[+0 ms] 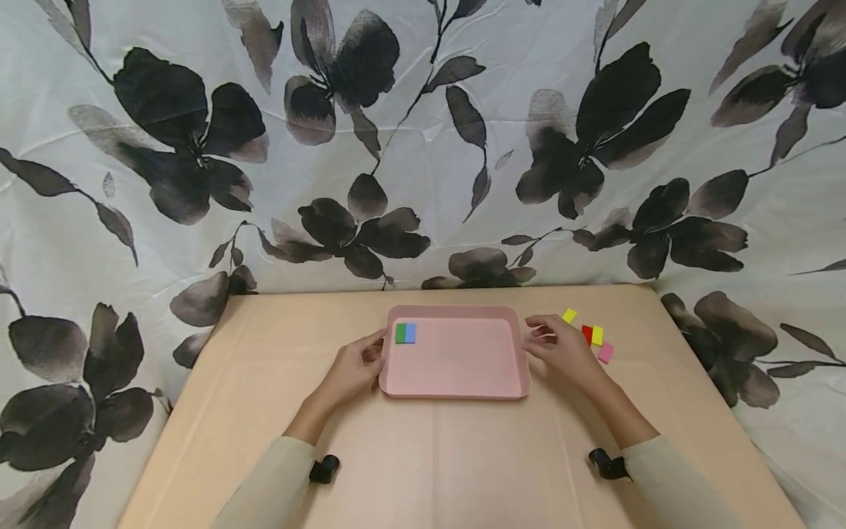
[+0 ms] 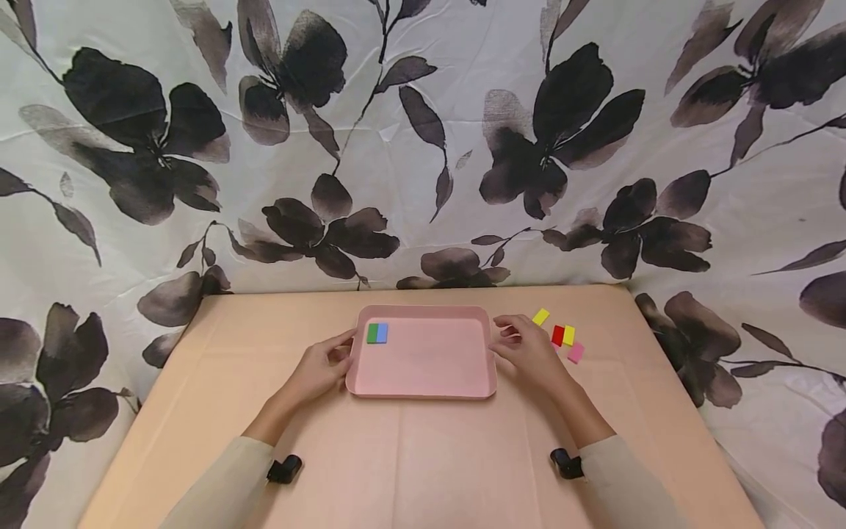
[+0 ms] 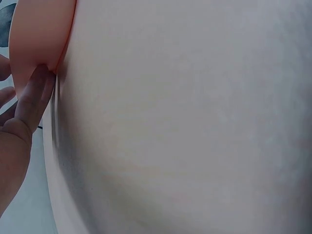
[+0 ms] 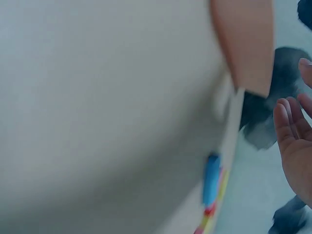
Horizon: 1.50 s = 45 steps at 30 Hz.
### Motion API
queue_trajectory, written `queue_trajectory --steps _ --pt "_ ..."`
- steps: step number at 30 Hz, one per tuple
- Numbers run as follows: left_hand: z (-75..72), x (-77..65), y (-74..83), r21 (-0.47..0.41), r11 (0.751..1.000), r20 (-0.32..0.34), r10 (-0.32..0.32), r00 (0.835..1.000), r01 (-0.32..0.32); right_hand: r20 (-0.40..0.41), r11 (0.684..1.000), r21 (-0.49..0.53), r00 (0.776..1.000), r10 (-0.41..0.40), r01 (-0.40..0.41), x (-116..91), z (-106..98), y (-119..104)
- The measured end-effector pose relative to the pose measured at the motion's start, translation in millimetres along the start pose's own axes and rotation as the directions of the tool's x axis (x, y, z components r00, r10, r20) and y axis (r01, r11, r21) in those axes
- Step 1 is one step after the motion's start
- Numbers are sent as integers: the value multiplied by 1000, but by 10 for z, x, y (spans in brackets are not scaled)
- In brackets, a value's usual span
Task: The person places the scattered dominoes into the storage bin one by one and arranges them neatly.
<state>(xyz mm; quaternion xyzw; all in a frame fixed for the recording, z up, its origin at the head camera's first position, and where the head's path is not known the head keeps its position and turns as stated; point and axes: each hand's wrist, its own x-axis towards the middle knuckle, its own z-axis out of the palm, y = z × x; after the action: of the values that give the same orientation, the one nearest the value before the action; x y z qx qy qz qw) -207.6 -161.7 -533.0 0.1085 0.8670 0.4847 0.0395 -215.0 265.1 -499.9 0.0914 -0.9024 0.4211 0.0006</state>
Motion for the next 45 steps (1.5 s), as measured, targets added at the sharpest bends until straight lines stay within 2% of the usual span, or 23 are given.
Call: queue_trajectory --steps 6,10,16,26,37,45 --pt "-1 21 6 -8 1000 -1 12 1000 -12 -35 997 -80 999 4 -7 -149 -171 317" --pt "5 21 -5 -10 1000 -1 1 1000 -1 -56 993 -118 998 -2 -4 -231 -272 452" --pt "17 16 -11 -15 1000 1 -7 1000 7 -61 977 -206 998 36 -48 -331 -350 597" --pt "23 8 27 -2 1000 2 8 1000 -8 -64 947 -280 987 147 -160 -441 -333 632" --pt "-1 -14 13 2 1000 4 4 1000 -4 -95 930 -281 971 218 -236 -477 -260 639" --pt "0 -25 31 -6 1000 3 5 1000 -5 -99 922 -295 968 233 -252 -480 -242 603"
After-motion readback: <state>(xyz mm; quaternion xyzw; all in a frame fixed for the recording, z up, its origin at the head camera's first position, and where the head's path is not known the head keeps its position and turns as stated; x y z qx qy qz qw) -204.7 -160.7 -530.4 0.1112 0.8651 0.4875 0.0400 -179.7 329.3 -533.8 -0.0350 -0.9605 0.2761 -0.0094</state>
